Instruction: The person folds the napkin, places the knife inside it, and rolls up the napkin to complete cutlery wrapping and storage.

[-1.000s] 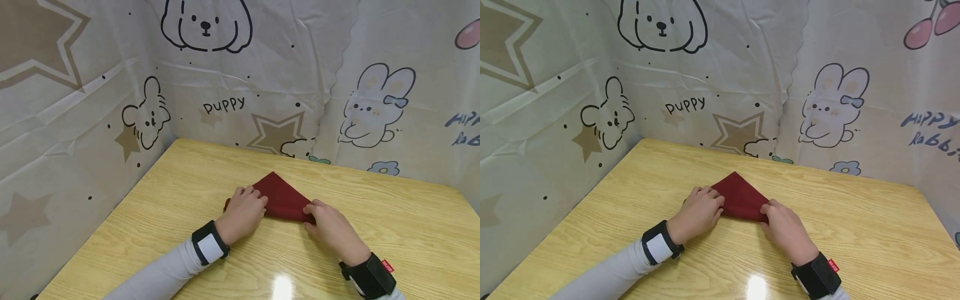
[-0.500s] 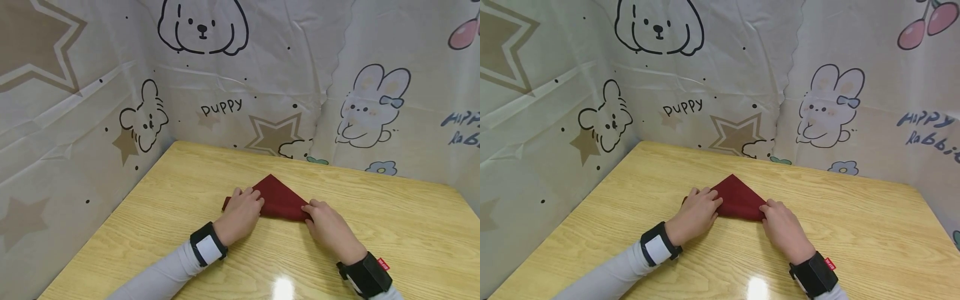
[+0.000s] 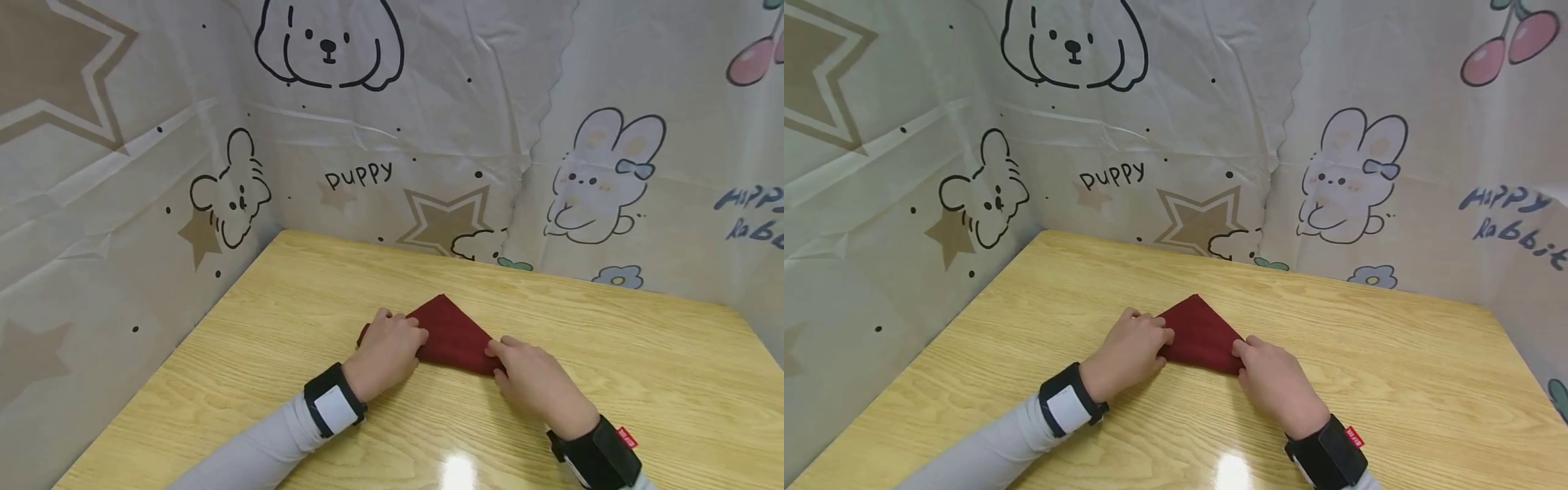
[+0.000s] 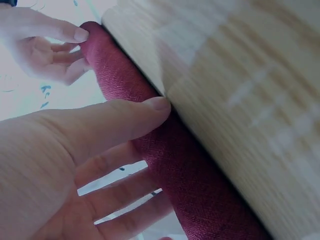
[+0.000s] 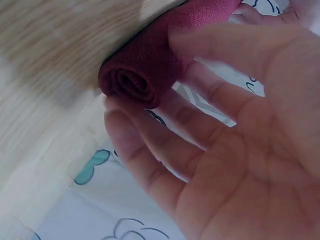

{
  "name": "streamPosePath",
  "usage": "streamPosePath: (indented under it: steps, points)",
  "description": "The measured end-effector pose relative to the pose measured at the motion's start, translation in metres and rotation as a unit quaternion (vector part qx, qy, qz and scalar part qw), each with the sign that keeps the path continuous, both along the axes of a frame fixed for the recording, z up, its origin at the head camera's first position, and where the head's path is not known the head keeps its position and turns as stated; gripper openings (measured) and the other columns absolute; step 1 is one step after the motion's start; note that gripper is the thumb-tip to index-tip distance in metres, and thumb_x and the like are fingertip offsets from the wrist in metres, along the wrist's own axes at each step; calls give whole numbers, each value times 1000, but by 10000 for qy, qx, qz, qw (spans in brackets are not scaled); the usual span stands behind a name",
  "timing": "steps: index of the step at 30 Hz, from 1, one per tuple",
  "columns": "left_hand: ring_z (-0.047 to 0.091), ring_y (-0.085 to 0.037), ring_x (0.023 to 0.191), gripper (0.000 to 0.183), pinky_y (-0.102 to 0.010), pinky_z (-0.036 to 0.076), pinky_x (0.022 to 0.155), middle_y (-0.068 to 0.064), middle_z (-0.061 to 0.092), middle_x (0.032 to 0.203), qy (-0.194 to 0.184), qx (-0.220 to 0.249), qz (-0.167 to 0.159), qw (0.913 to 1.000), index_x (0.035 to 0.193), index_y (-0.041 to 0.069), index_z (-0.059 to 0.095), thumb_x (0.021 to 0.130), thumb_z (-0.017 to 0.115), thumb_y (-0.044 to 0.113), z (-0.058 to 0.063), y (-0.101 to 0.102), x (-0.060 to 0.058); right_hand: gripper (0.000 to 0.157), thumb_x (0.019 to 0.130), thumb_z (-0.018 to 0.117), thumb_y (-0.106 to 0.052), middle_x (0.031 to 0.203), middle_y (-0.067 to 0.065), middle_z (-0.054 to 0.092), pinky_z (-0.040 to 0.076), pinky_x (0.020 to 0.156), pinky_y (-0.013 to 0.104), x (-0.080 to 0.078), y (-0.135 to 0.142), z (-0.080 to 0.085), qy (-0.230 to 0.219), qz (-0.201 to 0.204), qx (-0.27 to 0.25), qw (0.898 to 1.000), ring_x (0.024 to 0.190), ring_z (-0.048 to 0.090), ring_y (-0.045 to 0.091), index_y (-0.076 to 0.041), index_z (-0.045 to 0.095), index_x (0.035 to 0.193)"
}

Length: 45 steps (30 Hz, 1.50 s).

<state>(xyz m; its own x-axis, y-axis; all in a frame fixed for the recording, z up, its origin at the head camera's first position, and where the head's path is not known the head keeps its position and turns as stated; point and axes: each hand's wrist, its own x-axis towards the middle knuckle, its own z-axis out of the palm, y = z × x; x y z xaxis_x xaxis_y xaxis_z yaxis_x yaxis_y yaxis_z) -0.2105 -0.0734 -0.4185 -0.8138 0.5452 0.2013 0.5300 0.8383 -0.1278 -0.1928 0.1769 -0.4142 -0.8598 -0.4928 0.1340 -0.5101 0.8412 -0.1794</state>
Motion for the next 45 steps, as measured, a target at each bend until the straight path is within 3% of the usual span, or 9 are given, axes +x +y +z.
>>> streamPosePath:
  steps: [5,12,18,26,31,37,42,45]
  points:
    - [63,-18,88,6,-36,47,80,2,65,86,201,-38,-187,9996,92,18,77,89,72,15,-2,1,2,28,80,85,-9,95,2,59,51,75,36,-1,-2,-2,214,109,-46,9997,88,55,20,-4,74,105]
    - [66,-17,80,6,-34,48,79,3,66,79,456,-144,-432,9979,82,17,71,87,75,17,-3,-1,0,31,84,81,-7,103,6,69,56,81,42,0,-1,0,-17,148,-191,9997,97,67,25,-4,71,113]
    - [65,-13,70,13,-29,46,63,3,65,72,544,-50,-657,9963,77,16,63,86,70,10,-2,-3,-2,32,83,81,-6,94,-2,69,53,74,37,-3,-2,1,-3,277,-273,9992,84,63,15,-15,64,108]
    - [65,-14,75,8,-32,48,65,3,67,78,160,-214,-475,9985,82,16,66,84,73,19,3,-2,2,29,85,78,-2,97,-1,64,54,76,39,0,-1,3,103,274,-207,9994,84,64,16,-13,69,110]
    - [63,-15,76,6,-31,43,66,3,65,79,-47,-412,-414,9983,85,16,66,83,72,14,4,-1,3,28,90,72,-3,103,0,67,55,81,40,0,0,7,-308,265,-184,9990,92,65,17,-10,68,117]
    - [64,-17,83,13,-32,46,71,2,67,88,-288,-643,-313,9970,94,16,69,84,76,20,5,-3,5,24,94,68,-5,99,-3,61,53,74,34,0,2,7,-540,361,-282,9975,83,58,9,-10,69,118]
    - [59,-20,93,23,-35,50,82,-3,63,103,-869,-513,-139,9948,109,12,72,88,73,20,7,-3,4,21,93,67,0,98,-3,58,52,75,30,-1,3,6,-269,548,-464,9971,86,57,12,-6,74,112]
    - [58,-18,93,18,-33,46,80,0,63,100,-1005,-232,-92,9946,107,14,74,89,73,16,9,-4,3,22,92,69,1,94,-3,58,51,74,31,-2,2,5,-26,583,-399,9975,86,55,14,-5,75,112]
